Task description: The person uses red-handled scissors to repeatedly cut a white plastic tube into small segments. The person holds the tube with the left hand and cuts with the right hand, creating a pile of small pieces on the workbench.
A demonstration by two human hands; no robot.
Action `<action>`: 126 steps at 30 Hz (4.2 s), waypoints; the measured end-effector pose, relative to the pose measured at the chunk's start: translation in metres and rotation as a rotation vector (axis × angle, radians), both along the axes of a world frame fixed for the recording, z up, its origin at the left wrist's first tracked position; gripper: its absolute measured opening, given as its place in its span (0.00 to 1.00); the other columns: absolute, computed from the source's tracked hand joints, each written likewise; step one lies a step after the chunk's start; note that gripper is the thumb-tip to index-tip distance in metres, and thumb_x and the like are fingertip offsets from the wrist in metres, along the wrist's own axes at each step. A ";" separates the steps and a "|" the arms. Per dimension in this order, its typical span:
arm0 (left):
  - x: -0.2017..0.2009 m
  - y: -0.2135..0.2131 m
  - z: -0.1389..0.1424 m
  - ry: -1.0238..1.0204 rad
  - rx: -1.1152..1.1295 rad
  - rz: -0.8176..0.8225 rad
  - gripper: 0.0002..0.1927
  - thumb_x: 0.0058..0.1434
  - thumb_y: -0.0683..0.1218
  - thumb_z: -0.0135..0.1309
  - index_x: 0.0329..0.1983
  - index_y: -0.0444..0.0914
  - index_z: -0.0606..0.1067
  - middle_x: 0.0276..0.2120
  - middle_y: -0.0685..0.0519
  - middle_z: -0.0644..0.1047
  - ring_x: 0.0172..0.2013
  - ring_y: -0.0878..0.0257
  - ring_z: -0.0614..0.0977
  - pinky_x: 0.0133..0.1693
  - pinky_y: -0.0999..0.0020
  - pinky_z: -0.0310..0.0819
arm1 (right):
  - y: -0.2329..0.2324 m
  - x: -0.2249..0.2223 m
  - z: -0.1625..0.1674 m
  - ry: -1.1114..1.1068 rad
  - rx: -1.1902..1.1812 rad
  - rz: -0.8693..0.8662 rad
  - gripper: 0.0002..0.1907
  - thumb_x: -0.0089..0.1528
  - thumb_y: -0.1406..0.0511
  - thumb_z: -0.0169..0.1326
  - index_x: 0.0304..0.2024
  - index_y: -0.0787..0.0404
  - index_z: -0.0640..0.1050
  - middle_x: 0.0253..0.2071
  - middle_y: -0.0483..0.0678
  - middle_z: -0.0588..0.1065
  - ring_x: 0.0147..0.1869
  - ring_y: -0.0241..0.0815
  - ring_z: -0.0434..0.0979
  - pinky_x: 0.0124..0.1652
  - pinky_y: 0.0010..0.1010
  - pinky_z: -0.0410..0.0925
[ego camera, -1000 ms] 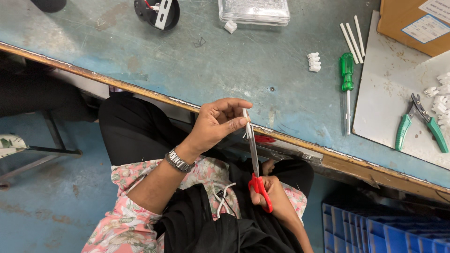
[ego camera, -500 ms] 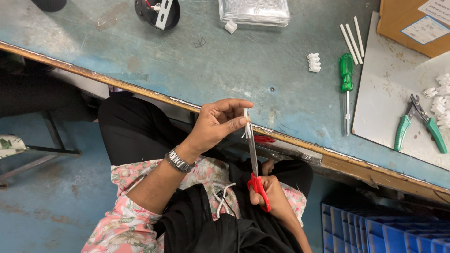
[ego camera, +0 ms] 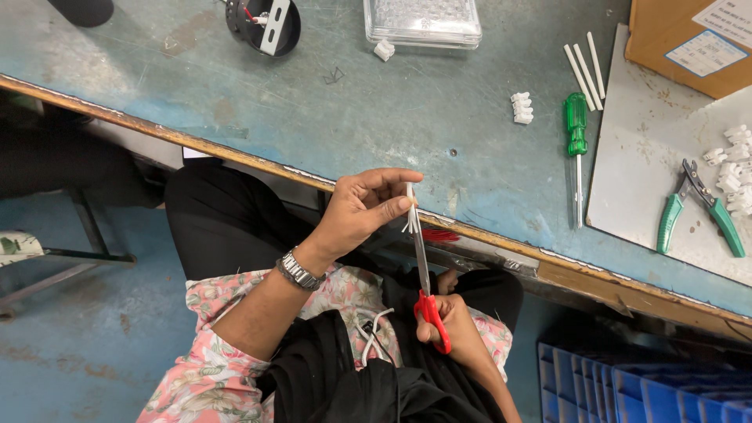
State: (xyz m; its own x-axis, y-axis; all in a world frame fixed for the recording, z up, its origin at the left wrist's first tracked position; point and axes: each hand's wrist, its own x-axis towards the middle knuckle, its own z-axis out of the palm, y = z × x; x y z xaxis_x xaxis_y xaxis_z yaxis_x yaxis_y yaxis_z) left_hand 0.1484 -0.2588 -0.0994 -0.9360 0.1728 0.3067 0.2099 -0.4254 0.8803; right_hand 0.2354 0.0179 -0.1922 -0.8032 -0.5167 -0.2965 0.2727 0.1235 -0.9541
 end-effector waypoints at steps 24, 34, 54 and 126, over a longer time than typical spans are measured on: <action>-0.001 -0.004 0.016 -0.070 -0.036 -0.037 0.16 0.66 0.40 0.61 0.57 0.35 0.79 0.38 0.59 0.80 0.38 0.74 0.79 0.42 0.78 0.76 | -0.005 0.001 0.012 -0.005 -0.015 0.020 0.29 0.46 0.46 0.73 0.21 0.61 0.73 0.19 0.37 0.70 0.24 0.25 0.63 0.25 0.22 0.57; -0.002 -0.009 0.017 -0.069 -0.016 -0.060 0.16 0.66 0.40 0.60 0.58 0.35 0.79 0.37 0.59 0.79 0.37 0.75 0.77 0.41 0.79 0.74 | -0.010 -0.002 0.014 -0.027 -0.009 0.010 0.29 0.45 0.48 0.74 0.21 0.61 0.72 0.19 0.36 0.69 0.24 0.25 0.63 0.25 0.22 0.57; -0.001 -0.010 0.018 -0.080 -0.054 -0.041 0.16 0.66 0.41 0.61 0.57 0.35 0.80 0.33 0.61 0.78 0.32 0.75 0.74 0.36 0.80 0.70 | -0.004 -0.003 0.004 -0.018 0.000 -0.008 0.21 0.49 0.61 0.74 0.20 0.62 0.72 0.19 0.36 0.68 0.24 0.25 0.62 0.24 0.23 0.55; -0.023 0.006 -0.001 -0.070 0.210 -0.196 0.13 0.70 0.40 0.58 0.56 0.33 0.77 0.44 0.46 0.83 0.46 0.58 0.85 0.54 0.61 0.81 | -0.024 -0.019 0.054 0.220 0.415 -0.120 0.28 0.38 0.55 0.78 0.29 0.65 0.79 0.23 0.45 0.80 0.28 0.34 0.79 0.31 0.28 0.73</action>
